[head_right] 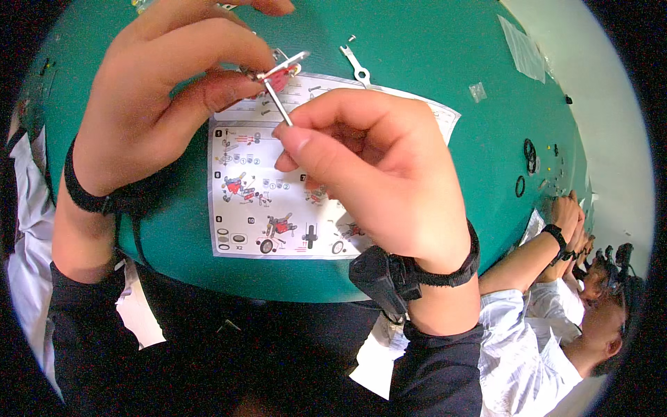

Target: Assembling a small toy motorcycle using screws and a hex tool according to a paper manual.

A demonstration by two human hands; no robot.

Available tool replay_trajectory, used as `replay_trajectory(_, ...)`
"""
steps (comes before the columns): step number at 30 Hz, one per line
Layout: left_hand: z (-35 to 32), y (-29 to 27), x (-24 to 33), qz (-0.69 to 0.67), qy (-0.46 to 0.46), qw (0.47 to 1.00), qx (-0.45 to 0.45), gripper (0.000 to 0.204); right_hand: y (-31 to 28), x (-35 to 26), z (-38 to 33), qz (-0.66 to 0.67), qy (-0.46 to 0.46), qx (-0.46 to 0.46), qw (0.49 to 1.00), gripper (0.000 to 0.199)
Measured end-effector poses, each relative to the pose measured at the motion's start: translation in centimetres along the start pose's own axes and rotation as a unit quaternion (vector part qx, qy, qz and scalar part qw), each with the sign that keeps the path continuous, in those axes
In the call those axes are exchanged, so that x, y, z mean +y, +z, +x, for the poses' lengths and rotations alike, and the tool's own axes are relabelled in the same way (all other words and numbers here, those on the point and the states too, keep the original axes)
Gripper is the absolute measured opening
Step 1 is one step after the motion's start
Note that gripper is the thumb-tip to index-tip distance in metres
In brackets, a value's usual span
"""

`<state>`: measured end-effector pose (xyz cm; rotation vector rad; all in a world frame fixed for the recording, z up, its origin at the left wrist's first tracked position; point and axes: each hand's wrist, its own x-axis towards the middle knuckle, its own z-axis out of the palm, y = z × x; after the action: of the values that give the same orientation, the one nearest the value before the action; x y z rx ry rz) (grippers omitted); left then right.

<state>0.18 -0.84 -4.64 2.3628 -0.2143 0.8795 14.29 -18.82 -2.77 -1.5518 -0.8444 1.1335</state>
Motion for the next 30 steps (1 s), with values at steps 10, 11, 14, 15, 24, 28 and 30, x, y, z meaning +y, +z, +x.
replay_trajectory(10, -0.1, -1.3, 1.5, -0.034, -0.109, 0.992, 0.061, 0.013, 0.5, 0.5, 1.0, 0.038, 0.017, -0.029, 0.999, 0.010)
replay_trajectory(11, 0.1, -1.5, 2.1, -0.100, -0.169, 0.973, 0.124, 0.014, 0.5, 0.5, 1.0, 0.041, 0.014, -0.027, 0.999, 0.011)
replay_trajectory(14, -0.5, -1.5, 1.8, -0.062, -0.120, 0.985, 0.104, 0.014, 0.4, 0.9, 0.7, 0.044, -0.036, 0.004, 0.998, 0.010)
replay_trajectory(15, -0.5, -1.7, 2.9, -0.080, -0.146, 0.976, 0.143, 0.021, 0.4, 0.9, 0.7, 0.049, -0.042, 0.004, 0.998, 0.010)
replay_trajectory(24, -0.1, -2.3, 4.7, -0.487, -0.066, 0.820, -0.295, 0.029, 1.0, 0.8, 0.0, 0.078, -0.061, 0.028, 0.995, 0.009)
replay_trajectory(28, -0.5, -2.2, 5.4, -0.441, -0.087, 0.851, -0.272, 0.029, 1.2, 0.4, -0.1, 0.047, -0.050, 0.038, 0.997, 0.010)
replay_trajectory(30, -1.2, -3.0, 4.7, -0.421, -0.089, 0.865, -0.260, 0.028, 1.3, 0.4, -0.2, 0.045, -0.046, 0.038, 0.997, 0.010)
